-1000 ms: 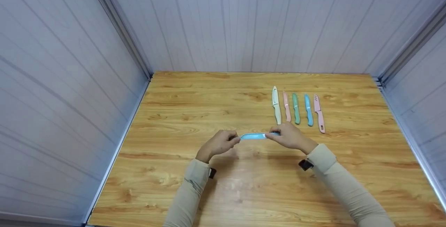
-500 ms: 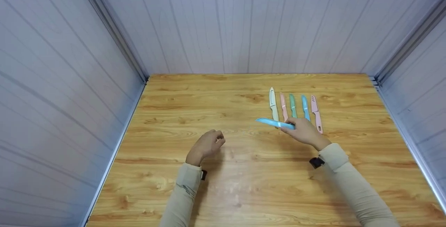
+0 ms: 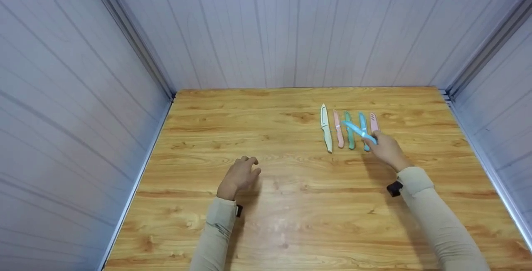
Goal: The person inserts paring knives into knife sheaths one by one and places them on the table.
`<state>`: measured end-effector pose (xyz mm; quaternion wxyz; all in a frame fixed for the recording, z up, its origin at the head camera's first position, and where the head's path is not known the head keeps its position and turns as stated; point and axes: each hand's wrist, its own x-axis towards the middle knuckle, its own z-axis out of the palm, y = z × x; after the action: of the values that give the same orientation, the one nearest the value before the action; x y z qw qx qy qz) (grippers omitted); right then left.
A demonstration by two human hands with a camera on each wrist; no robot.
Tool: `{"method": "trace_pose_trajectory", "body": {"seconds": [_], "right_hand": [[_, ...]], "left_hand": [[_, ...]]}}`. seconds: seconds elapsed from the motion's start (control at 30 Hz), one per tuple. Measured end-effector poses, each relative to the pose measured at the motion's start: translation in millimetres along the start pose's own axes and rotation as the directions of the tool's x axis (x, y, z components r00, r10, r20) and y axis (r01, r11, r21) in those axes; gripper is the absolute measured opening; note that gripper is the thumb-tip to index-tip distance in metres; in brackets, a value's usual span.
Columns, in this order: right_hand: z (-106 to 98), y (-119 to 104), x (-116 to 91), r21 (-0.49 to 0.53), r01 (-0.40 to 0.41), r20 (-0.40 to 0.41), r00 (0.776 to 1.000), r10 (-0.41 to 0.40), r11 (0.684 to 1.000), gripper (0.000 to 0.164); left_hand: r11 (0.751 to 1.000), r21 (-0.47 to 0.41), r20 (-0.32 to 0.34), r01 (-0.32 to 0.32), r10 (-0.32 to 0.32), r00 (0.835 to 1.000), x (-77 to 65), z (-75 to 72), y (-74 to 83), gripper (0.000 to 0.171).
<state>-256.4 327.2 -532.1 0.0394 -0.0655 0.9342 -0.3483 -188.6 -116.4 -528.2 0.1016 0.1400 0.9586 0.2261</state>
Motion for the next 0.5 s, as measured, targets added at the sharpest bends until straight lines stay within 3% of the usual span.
{"method": "trace_pose_trajectory", "body": {"seconds": [0.27, 0.5], "right_hand": [[-10, 27, 7, -0.06, -0.152, -0.103, 0.984, 0.145, 0.987, 0.05], [-15, 49, 14, -0.044, -0.259, -0.212, 0.946, 0.245, 0.965, 0.042]], "left_hand": [[0.999, -0.027, 0.007, 0.033, -0.033, 0.999, -4.7, -5.9, -3.5, 0.036], [0.998, -0.031, 0.023, 0.047, -0.047, 0.999, -9.3, -4.7, -7.2, 0.041]]}}
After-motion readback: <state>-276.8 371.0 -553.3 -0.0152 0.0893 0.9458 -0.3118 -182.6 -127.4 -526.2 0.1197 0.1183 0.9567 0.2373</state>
